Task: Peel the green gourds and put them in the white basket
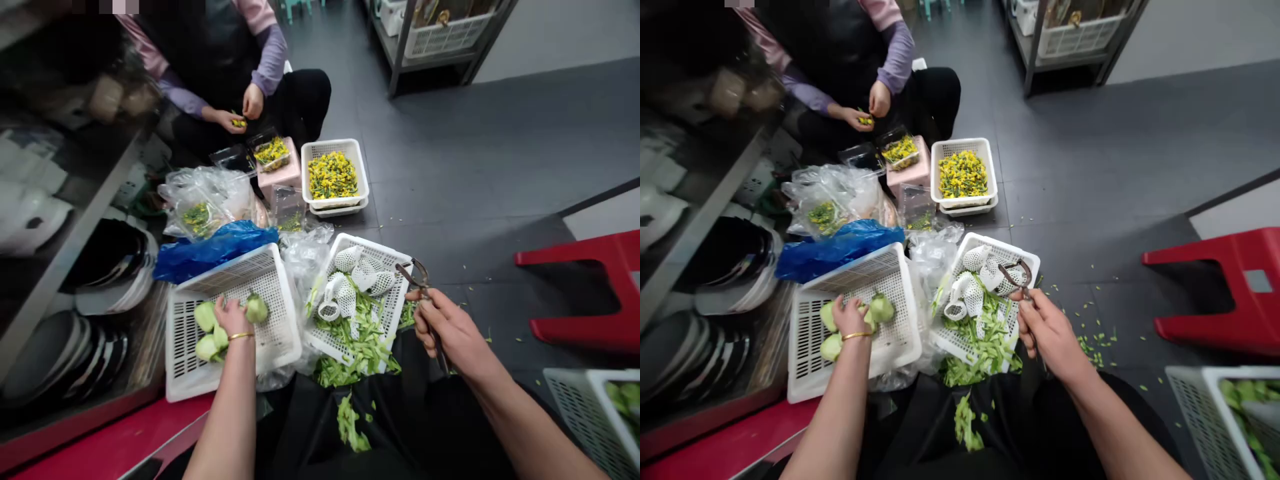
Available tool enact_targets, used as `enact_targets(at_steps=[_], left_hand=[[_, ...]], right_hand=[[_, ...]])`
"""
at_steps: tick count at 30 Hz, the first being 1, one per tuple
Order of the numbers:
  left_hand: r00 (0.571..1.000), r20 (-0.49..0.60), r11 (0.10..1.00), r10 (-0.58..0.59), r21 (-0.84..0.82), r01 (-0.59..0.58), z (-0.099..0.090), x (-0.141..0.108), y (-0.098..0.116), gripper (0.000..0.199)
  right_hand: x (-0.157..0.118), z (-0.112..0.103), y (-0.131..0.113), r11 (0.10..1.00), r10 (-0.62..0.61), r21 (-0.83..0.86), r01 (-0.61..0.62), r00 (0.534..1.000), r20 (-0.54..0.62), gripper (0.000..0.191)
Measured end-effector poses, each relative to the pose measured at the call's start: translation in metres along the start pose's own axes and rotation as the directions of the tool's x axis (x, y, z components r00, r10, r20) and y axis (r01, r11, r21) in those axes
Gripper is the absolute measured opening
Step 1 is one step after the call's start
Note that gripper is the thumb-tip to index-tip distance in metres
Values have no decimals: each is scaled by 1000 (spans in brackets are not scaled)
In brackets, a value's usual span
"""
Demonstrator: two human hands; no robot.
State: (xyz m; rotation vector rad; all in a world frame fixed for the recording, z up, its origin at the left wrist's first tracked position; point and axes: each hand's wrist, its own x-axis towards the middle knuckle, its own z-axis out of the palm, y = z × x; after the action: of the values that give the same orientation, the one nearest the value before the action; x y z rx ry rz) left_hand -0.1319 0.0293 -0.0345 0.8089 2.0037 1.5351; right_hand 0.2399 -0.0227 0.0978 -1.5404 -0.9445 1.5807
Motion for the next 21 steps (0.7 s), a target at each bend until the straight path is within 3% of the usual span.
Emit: enact_targets(at_steps=[2, 3, 4, 5, 6, 8, 9, 11, 14, 16, 17, 18, 21], left_hand=[[991, 137, 1000, -9, -8, 10, 42, -20, -2, 33], [928, 372, 1000, 5, -1, -5, 67, -35, -5, 34], [798, 603, 998, 24, 33, -55, 93, -50, -10, 34], [627, 778, 986, 37, 73, -149, 118, -67, -17, 34], [479, 877, 953, 44, 106, -282, 142, -82, -26, 35], [250, 968, 776, -29, 180, -605, 180, -106, -48, 41], [168, 980, 650, -110, 199, -733, 193, -114, -60, 47], [84, 960, 461, -266, 203, -864, 207, -123, -85, 55], [39, 927, 381, -374, 192, -904, 201, -124, -114, 36], [46, 913, 338, -406, 196, -921, 185, -123, -123, 28], [79, 902, 312, -424, 227, -923, 175, -122, -125, 29], [141, 880, 287, -454, 294, -912, 164, -123, -126, 31], [385, 727, 213, -569, 582, -785, 138, -127, -125, 27]], right_hand=[[-4, 0, -3, 994, 41, 101, -40, 999, -7, 45], [-5, 0, -4, 989, 63, 138, -61, 998, -10, 43], [-6, -1, -5, 983, 85, 167, -81, 996, -16, 41], [-6, -3, -5, 976, 108, 195, -101, 994, -24, 40], [-5, -6, -4, 967, 129, 224, -118, 991, -35, 40], [-3, -15, -3, 948, 165, 283, -146, 985, -47, 41], [-2, -20, -2, 937, 181, 311, -157, 982, -50, 41], [-1, -29, 0, 918, 217, 354, -181, 974, -64, 39], [0, -39, 3, 885, 284, 403, -234, 957, -68, 36], [1, -42, 4, 854, 326, 437, -281, 945, -30, 34], [2, -44, 4, 839, 343, 452, -303, 939, -7, 34], [2, -45, 3, 824, 359, 465, -322, 933, 11, 34], [2, -46, -2, 781, 408, 501, -373, 912, 43, 38]])
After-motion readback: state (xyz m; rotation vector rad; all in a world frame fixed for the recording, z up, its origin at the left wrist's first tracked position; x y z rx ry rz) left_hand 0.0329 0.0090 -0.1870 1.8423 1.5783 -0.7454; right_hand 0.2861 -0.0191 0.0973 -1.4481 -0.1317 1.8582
